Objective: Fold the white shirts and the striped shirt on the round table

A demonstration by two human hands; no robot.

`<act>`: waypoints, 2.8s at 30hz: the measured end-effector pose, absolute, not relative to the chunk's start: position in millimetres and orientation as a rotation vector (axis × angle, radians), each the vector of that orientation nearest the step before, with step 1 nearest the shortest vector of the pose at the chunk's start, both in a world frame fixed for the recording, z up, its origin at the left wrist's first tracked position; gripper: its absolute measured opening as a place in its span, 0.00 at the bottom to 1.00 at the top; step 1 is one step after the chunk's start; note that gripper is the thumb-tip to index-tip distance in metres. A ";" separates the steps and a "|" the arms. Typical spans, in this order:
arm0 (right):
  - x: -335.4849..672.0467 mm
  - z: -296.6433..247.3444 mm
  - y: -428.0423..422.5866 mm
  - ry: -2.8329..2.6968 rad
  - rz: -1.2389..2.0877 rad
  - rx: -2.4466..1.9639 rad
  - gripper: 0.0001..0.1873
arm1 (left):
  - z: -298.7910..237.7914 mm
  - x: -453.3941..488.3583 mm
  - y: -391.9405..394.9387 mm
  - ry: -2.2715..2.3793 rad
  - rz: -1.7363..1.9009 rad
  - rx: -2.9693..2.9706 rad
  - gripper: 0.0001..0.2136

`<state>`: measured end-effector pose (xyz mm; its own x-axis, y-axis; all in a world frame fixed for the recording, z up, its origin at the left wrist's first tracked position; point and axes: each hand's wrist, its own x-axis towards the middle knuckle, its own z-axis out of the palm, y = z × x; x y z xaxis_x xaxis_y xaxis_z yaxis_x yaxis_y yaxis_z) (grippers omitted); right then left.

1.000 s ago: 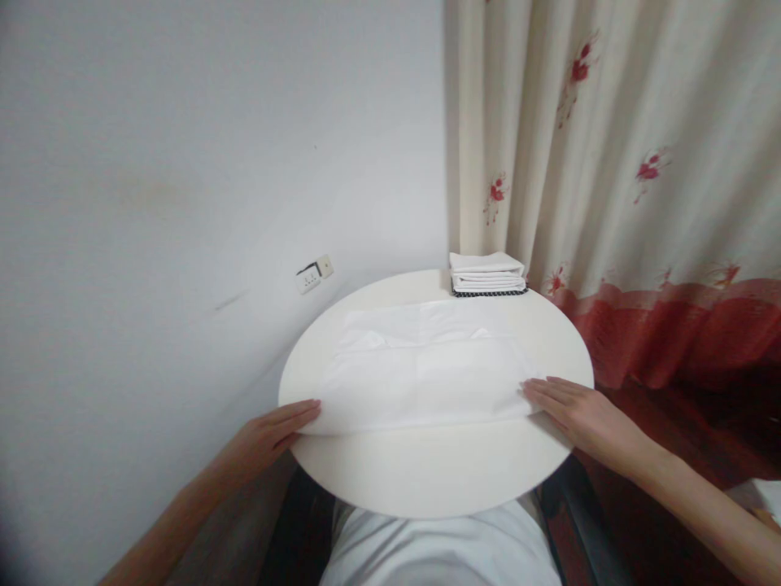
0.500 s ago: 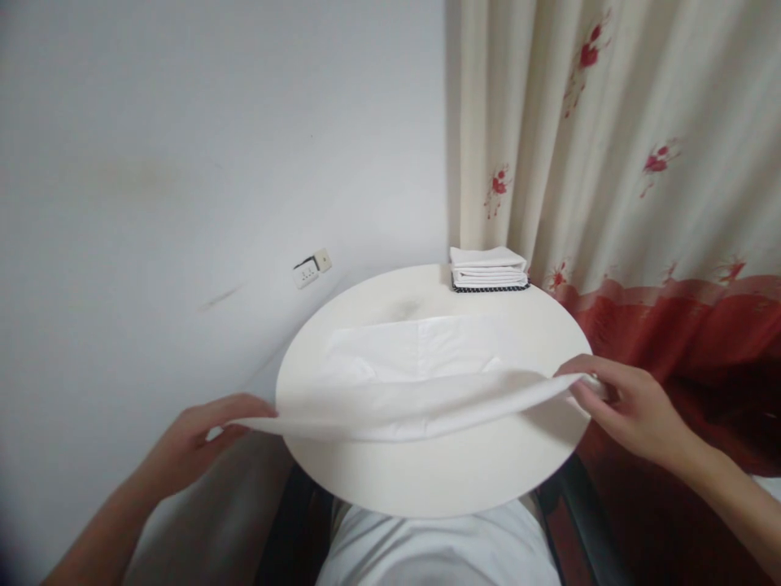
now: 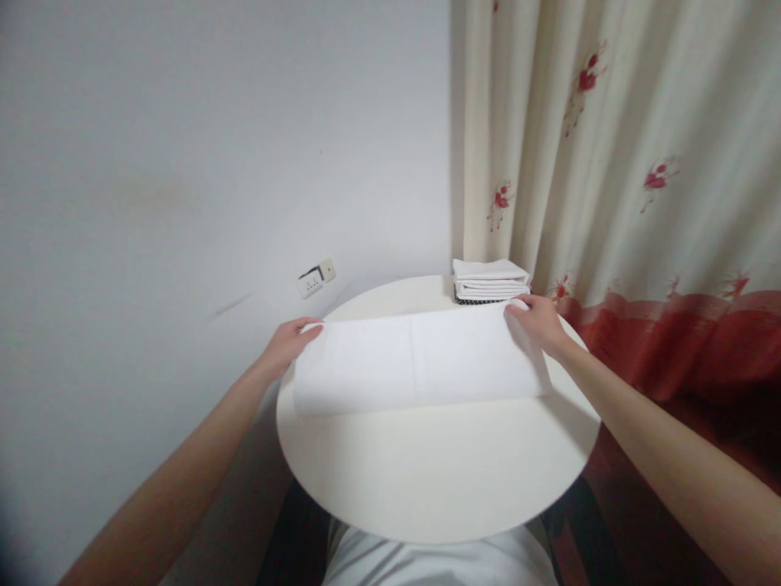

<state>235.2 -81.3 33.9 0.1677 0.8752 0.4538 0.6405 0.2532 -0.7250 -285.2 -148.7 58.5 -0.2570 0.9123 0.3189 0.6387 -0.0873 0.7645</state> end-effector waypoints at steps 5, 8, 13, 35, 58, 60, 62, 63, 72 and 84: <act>222.8 -7.1 -37.6 -1.684 0.445 -1.782 0.13 | 19.9 -281.2 -100.8 2.086 0.777 1.794 0.13; 218.7 -24.2 -30.2 -1.768 0.414 -1.911 0.13 | 5.4 -282.5 -88.7 2.120 0.657 1.842 0.09; 211.4 -17.6 -41.0 -1.884 0.160 -2.083 0.20 | 6.6 -282.0 -87.7 2.223 0.509 1.930 0.11; 183.5 -42.5 -49.9 -2.365 0.017 -1.850 0.34 | -36.9 -96.0 -121.5 1.732 0.215 2.572 0.27; 213.1 -54.2 -81.0 -2.422 0.066 -1.742 0.35 | -42.8 -224.8 -155.3 2.009 0.118 2.481 0.28; 237.6 -54.2 -74.0 -2.324 0.077 -1.835 0.34 | -41.8 -259.5 -162.0 2.127 0.095 2.352 0.28; 248.8 -49.1 -69.5 -2.225 0.052 -1.896 0.32 | -37.1 -280.5 -164.1 2.186 0.052 2.238 0.28; 248.1 -44.8 -68.4 -2.180 0.022 -1.913 0.31 | -33.3 -284.2 -163.4 2.214 0.038 2.206 0.28; 88.0 -18.4 -102.0 -2.461 0.079 -1.495 0.30 | -9.4 -139.9 -128.0 1.928 0.166 2.485 0.26; 106.6 -40.4 -77.8 -2.530 0.181 -1.571 0.36 | -40.6 -135.8 -114.4 1.843 0.150 2.531 0.29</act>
